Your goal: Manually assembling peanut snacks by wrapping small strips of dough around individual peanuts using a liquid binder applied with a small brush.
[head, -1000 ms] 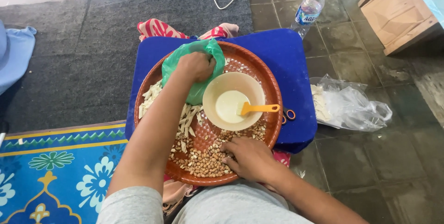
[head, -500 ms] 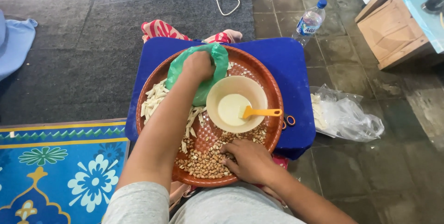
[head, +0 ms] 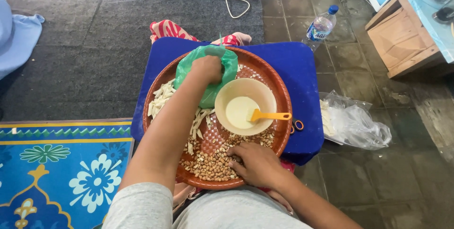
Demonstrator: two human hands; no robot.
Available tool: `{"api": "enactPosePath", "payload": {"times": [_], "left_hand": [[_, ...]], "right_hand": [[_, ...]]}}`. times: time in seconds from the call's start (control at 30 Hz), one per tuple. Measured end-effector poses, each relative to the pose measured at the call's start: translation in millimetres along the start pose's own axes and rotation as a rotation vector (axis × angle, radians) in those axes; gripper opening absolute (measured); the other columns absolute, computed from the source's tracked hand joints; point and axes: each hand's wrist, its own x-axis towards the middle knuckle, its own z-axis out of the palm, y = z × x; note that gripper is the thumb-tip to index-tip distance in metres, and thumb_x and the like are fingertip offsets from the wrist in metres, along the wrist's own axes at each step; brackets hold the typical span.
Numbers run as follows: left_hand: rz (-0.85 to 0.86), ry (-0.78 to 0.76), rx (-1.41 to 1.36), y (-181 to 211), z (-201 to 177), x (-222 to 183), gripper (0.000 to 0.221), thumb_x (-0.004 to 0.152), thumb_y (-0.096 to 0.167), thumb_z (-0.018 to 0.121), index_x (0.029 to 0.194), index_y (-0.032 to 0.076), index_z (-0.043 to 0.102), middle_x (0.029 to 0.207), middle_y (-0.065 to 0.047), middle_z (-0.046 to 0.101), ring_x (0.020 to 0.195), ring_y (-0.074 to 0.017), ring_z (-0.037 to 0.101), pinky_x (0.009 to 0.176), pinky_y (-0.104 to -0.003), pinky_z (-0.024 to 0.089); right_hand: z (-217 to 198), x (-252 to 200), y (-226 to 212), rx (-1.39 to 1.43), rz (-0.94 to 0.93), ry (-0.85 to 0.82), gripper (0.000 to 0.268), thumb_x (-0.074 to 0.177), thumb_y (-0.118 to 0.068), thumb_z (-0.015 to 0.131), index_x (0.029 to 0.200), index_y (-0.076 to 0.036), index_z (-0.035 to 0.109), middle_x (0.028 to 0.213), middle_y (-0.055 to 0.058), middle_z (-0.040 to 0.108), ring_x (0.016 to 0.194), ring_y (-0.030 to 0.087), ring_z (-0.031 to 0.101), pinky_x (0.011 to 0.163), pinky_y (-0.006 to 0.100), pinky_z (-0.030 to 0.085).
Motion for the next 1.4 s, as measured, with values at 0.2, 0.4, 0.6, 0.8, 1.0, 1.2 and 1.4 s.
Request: {"api": "enactPosePath", "payload": {"times": [0.2,0.4,0.6,0.8,1.0,1.2,1.4], "left_hand": [[0.01,0.069,-0.041,2,3,0,0.02,0.084,0.017,0.068,0.097,0.006,0.078,0.099,-0.014,0.076,0.089,-0.0363,0.072,0.08,-0.046,0.058],[0.007,0.141,-0.136,-5,13,10,0.022,0.081,0.015,0.068,0.101,0.008,0.074,0.103,-0.014,0.075,0.094,-0.0382,0.07,0.084,-0.047,0.057],[-0.013,-0.018,-0.123,2,-21,-17,0.025,0.082,0.015,0.071,0.103,0.004,0.078,0.103,-0.016,0.076,0.092,-0.0355,0.072,0.085,-0.045,0.058],[0.093,0.042,0.186,-7,-13,-21,0.018,0.076,0.008,0.071,0.092,0.006,0.08,0.1,-0.013,0.076,0.086,-0.0356,0.073,0.074,-0.044,0.059],[0.119,0.064,0.273,-19,-11,-38,0.019,0.083,0.012,0.067,0.096,0.01,0.079,0.111,-0.014,0.071,0.08,-0.0327,0.072,0.069,-0.044,0.057],[-0.034,-0.046,0.343,-17,-51,-81,0.025,0.087,0.026,0.066,0.099,0.01,0.081,0.101,-0.013,0.076,0.078,-0.0302,0.074,0.064,-0.042,0.06],[-0.079,-0.054,0.338,-32,-60,-111,0.056,0.075,0.058,0.085,0.096,0.007,0.079,0.098,-0.01,0.073,0.077,-0.0269,0.073,0.066,-0.039,0.058]], "right_hand": [[-6,0,-5,-0.024,0.045,-0.062,0.033,0.095,-0.037,0.063,0.124,-0.021,0.067,0.109,0.001,0.07,0.1,0.024,0.066,0.082,0.041,0.054],[0,-1,0,-0.004,0.015,-0.003,0.032,0.093,-0.036,0.064,0.121,-0.021,0.069,0.108,0.001,0.071,0.101,0.025,0.066,0.081,0.041,0.054],[-2,0,-1,-0.007,0.025,-0.02,0.032,0.094,-0.038,0.064,0.121,-0.021,0.069,0.11,0.001,0.071,0.102,0.026,0.066,0.083,0.042,0.054],[0,-1,-1,0.0,0.037,-0.017,0.032,0.093,-0.036,0.065,0.122,-0.021,0.069,0.109,0.0,0.071,0.1,0.025,0.067,0.081,0.041,0.054],[9,0,7,0.014,-0.013,0.054,0.031,0.09,-0.034,0.067,0.118,-0.021,0.07,0.106,0.001,0.071,0.098,0.026,0.067,0.079,0.041,0.054],[8,1,6,0.013,-0.016,0.091,0.03,0.09,-0.036,0.067,0.116,-0.022,0.071,0.105,0.001,0.073,0.097,0.027,0.068,0.077,0.041,0.055],[1,-1,-1,0.018,-0.007,0.072,0.029,0.09,-0.033,0.066,0.115,-0.019,0.071,0.105,0.002,0.073,0.095,0.028,0.069,0.078,0.043,0.055]]}}
